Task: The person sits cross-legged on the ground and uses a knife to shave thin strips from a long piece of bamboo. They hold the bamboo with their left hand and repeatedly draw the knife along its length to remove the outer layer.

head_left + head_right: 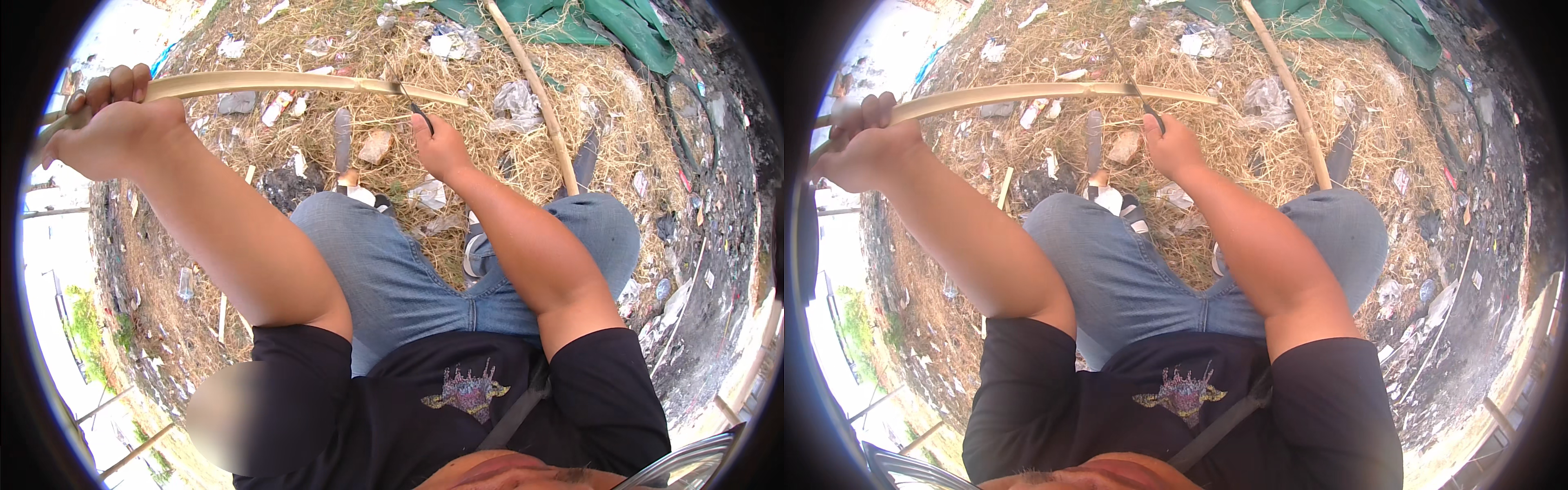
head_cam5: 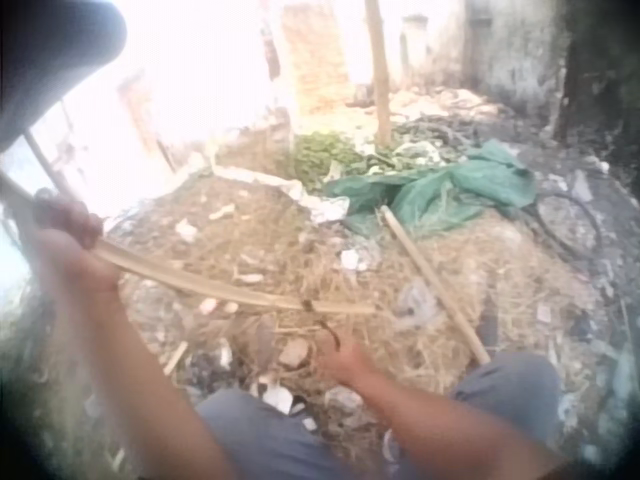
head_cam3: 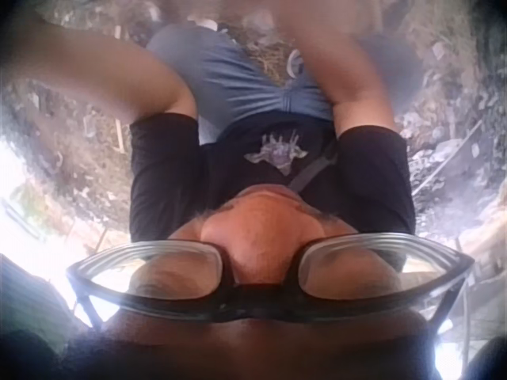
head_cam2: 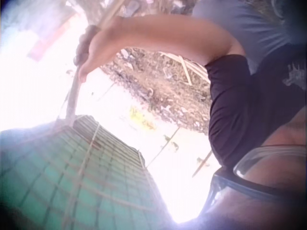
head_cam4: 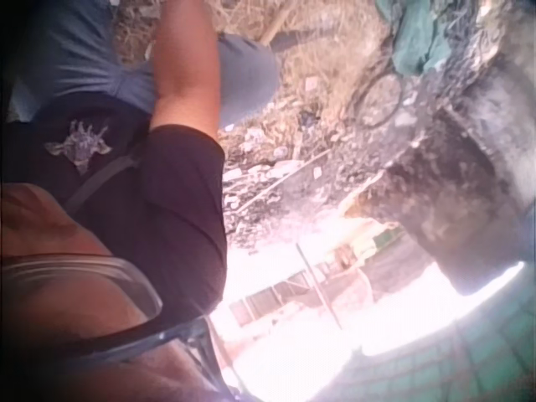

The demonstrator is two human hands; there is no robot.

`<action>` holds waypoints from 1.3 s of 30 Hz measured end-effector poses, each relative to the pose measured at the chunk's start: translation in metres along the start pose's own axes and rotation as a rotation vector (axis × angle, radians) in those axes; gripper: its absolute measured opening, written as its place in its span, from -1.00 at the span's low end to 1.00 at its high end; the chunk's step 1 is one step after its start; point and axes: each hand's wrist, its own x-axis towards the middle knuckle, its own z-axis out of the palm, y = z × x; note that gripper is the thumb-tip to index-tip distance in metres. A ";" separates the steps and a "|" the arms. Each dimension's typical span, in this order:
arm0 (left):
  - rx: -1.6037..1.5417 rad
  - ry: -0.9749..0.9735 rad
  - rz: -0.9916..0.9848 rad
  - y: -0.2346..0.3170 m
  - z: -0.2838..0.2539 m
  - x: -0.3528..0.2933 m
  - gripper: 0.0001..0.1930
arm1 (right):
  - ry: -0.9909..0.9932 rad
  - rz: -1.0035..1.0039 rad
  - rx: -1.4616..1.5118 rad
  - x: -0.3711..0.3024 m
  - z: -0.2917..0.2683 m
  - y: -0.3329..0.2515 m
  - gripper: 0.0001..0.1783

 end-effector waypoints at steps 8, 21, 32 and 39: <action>0.009 -0.026 0.023 0.005 0.003 -0.005 -0.37 | -0.188 -0.204 0.193 -0.008 -0.010 -0.006 -0.39; -0.094 0.231 0.006 0.020 0.000 -0.002 -0.52 | -0.116 -0.212 0.260 -0.032 0.001 -0.042 -0.40; 0.230 0.370 -0.004 0.004 0.014 -0.015 -0.28 | -0.118 -0.217 0.215 -0.034 0.009 -0.042 -0.47; 0.202 0.369 -0.014 0.006 0.017 -0.021 -0.27 | -0.157 -0.258 0.080 -0.010 -0.016 -0.042 -0.43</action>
